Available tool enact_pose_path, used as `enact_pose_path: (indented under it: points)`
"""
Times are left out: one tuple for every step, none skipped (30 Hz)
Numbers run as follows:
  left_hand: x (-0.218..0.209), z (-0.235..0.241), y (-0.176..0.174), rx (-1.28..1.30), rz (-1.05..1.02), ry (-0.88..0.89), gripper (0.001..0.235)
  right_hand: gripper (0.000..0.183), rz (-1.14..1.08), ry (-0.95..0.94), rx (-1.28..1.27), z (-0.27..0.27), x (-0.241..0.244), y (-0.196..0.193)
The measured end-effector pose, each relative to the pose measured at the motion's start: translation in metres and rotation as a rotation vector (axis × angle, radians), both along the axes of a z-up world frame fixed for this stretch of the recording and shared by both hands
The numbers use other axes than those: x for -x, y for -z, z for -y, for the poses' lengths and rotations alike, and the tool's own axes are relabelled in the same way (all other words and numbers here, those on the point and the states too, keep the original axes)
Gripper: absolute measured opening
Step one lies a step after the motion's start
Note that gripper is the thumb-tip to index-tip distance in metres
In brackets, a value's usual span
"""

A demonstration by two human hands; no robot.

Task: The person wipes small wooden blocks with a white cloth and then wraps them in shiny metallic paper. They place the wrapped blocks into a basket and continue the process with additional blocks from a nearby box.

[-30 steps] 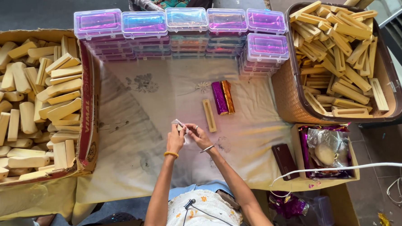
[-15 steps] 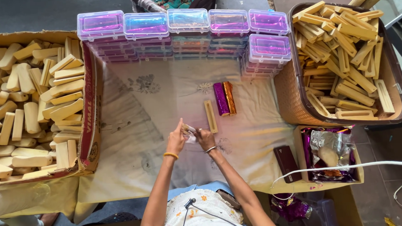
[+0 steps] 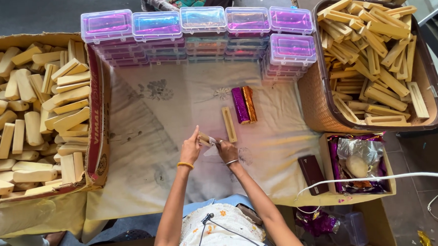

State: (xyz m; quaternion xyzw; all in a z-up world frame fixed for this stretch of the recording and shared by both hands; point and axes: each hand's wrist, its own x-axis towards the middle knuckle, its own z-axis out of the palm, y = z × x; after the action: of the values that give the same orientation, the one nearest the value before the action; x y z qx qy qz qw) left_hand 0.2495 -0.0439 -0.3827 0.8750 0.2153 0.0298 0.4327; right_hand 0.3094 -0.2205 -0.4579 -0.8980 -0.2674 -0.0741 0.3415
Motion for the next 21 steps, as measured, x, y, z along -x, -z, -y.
enact_pose_path:
  points:
    - [0.003, -0.002, -0.002, 0.043, -0.005, -0.03, 0.049, 0.022, -0.03, 0.019, 0.068, 0.004, 0.0, 0.007]
    - [0.004, -0.001, 0.002, 0.044, -0.006, -0.033, 0.049, 0.022, -0.03, 0.017, 0.069, 0.004, 0.0, 0.007]
    - [0.006, -0.001, 0.007, 0.062, 0.033, -0.028, 0.05, 0.02, -0.016, 0.01, 0.069, 0.003, -0.001, 0.007]
    - [0.007, 0.0, 0.011, 0.08, 0.071, -0.022, 0.051, 0.019, -0.002, 0.003, 0.07, 0.002, -0.001, 0.006]
    - [0.006, 0.003, 0.004, 0.08, 0.07, -0.022, 0.051, 0.019, -0.003, 0.003, 0.07, -0.004, 0.0, 0.002]
    - [0.006, 0.007, -0.004, 0.047, 0.062, 0.001, 0.052, 0.019, -0.012, 0.022, 0.069, -0.009, 0.001, -0.002]
    - [0.005, 0.012, -0.011, 0.017, 0.053, 0.023, 0.053, 0.018, -0.022, 0.041, 0.071, -0.014, 0.002, -0.007]
    - [0.005, 0.017, -0.022, 0.019, 0.052, 0.023, 0.053, 0.018, -0.023, 0.041, 0.073, -0.018, 0.005, -0.027]
    - [0.006, 0.022, -0.033, 0.017, 0.007, 0.035, 0.055, 0.02, -0.011, 0.032, -0.018, -0.022, 0.01, -0.047]
    - [0.007, 0.027, -0.045, 0.014, -0.037, 0.048, 0.058, 0.022, 0.001, 0.023, -0.109, -0.027, 0.015, -0.068]
    - [0.006, 0.026, -0.049, 0.014, -0.036, 0.049, 0.058, 0.022, 0.001, 0.024, -0.108, -0.026, 0.013, -0.068]
    - [0.006, 0.026, -0.053, 0.031, -0.024, 0.047, 0.061, 0.024, 0.0, 0.024, -0.156, -0.026, 0.012, -0.068]
    - [0.006, 0.026, -0.056, 0.048, -0.012, 0.044, 0.064, 0.026, -0.001, 0.022, -0.201, -0.025, 0.012, -0.068]
    - [0.005, 0.024, -0.041, 0.05, -0.012, 0.044, 0.064, 0.026, -0.001, 0.022, -0.199, -0.021, 0.008, -0.052]
    - [0.004, 0.022, -0.026, 0.032, 0.018, 0.013, 0.061, 0.025, -0.083, 0.05, -0.081, -0.017, 0.005, -0.037]
    - [0.004, 0.02, -0.011, 0.014, 0.049, -0.018, 0.058, 0.025, -0.165, 0.077, 0.038, -0.012, 0.002, -0.021]
    - [0.005, 0.017, -0.004, 0.014, 0.052, -0.016, 0.058, 0.025, -0.162, 0.08, 0.038, -0.006, -0.002, -0.013]
    - [0.007, 0.013, 0.003, 0.019, 0.075, -0.05, 0.055, 0.023, -0.212, 0.087, 0.125, 0.001, -0.006, -0.006]
    - [0.008, 0.009, 0.009, 0.024, 0.098, -0.086, 0.052, 0.021, -0.26, 0.093, 0.213, 0.008, -0.011, 0.001]
    - [0.006, 0.008, 0.007, 0.025, 0.102, -0.086, 0.052, 0.021, -0.256, 0.094, 0.213, 0.014, -0.017, -0.002]
    - [0.009, 0.007, 0.006, 0.078, 0.077, -0.105, 0.051, 0.021, -0.246, 0.044, 0.255, 0.019, -0.019, -0.005]
